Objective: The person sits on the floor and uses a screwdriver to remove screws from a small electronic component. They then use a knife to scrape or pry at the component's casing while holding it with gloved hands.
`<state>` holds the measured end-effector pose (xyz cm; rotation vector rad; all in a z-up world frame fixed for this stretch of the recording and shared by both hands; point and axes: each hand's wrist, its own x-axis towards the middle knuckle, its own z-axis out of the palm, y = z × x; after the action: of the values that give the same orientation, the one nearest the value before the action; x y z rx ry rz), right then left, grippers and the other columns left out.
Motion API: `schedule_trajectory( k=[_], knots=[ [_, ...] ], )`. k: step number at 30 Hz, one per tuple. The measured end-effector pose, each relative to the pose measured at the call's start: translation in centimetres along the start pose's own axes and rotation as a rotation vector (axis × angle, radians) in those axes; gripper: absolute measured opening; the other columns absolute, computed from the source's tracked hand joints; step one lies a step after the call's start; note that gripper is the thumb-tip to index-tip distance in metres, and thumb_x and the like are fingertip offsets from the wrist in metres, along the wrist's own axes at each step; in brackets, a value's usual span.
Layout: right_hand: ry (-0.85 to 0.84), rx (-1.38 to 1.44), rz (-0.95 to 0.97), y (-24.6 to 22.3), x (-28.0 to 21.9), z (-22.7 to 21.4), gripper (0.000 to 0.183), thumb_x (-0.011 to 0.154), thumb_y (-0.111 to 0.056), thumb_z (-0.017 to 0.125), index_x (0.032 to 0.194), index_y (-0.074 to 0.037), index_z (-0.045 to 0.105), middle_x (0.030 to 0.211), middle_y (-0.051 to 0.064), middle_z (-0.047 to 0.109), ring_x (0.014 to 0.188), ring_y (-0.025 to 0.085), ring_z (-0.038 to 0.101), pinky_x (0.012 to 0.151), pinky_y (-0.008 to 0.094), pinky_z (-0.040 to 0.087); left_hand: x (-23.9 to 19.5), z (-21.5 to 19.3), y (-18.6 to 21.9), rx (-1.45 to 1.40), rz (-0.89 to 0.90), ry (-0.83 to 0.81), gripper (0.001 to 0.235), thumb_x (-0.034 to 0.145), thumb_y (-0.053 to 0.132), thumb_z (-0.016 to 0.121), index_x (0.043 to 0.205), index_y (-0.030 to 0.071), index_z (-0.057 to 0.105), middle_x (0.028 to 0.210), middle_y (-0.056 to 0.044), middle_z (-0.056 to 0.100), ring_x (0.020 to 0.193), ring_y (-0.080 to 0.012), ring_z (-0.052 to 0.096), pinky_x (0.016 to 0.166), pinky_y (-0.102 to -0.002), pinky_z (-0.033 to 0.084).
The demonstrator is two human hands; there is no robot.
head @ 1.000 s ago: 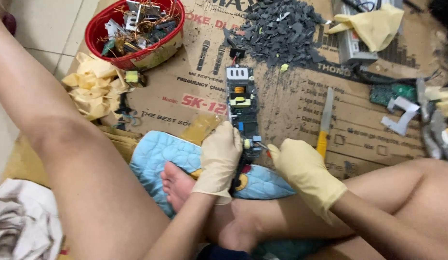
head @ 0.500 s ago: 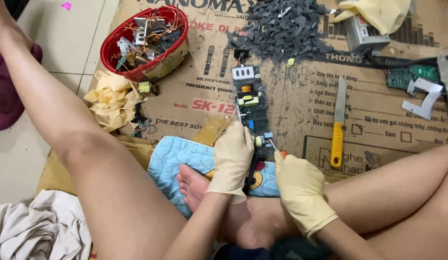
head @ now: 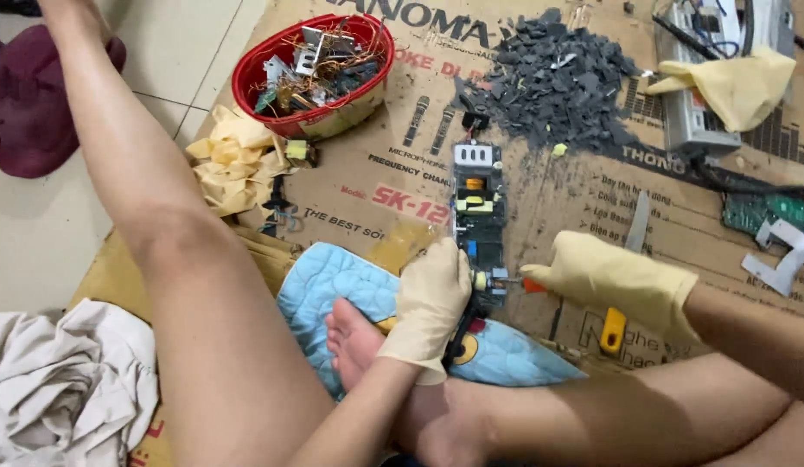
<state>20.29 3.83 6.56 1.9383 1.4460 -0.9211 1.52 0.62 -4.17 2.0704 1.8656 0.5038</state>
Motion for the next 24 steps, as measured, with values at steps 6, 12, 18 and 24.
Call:
schedule_trajectory(
  k=[6,12,18,24],
  knots=[
    [0.131,0.100,0.053,0.5,0.0,1.4,0.049,0.088,-0.049,0.064,0.065,-0.009,0.080,0.059,0.014,0.074,0.069,0.029,0.077,0.068,0.039,0.059,0.1,-0.4,0.1,0.015,0.065,0.043,0.026,0.096,0.034,0.048,0.076,0.018,0.050,0.065,-0.008,0.060,0.063,-0.0340,0.070,0.059,-0.048,0.056],
    [0.138,0.150,0.137,-1.1,-2.7,2.8,0.056,0.091,-0.055,0.059,0.084,-0.004,0.081,0.090,0.021,0.080,0.099,0.036,0.077,0.084,0.047,0.060,-0.2,0.1,0.0,0.056,0.103,0.103,0.024,0.096,0.033,0.050,0.077,0.018,0.050,0.065,-0.006,0.057,0.063,-0.0314,0.069,0.059,-0.045,0.056],
    [0.234,0.206,0.177,-2.3,-4.0,4.4,0.054,0.099,-0.052,0.053,0.082,-0.009,0.081,0.081,0.018,0.078,0.088,0.031,0.079,0.085,0.045,0.062,-0.2,0.1,0.2,0.062,0.114,0.169,0.021,0.094,0.030,0.052,0.076,0.019,0.050,0.066,-0.005,0.059,0.060,-0.0298,0.069,0.057,-0.043,0.056],
    [0.265,0.268,0.243,-2.4,-4.3,5.8,0.058,0.096,-0.056,0.054,0.096,-0.005,0.081,0.098,0.023,0.079,0.106,0.038,0.074,0.091,0.051,0.057,-0.5,-0.1,0.4,0.062,0.077,0.186,0.021,0.094,0.031,0.052,0.077,0.020,0.051,0.065,-0.003,0.059,0.058,-0.0276,0.069,0.055,-0.041,0.056]
  ],
)
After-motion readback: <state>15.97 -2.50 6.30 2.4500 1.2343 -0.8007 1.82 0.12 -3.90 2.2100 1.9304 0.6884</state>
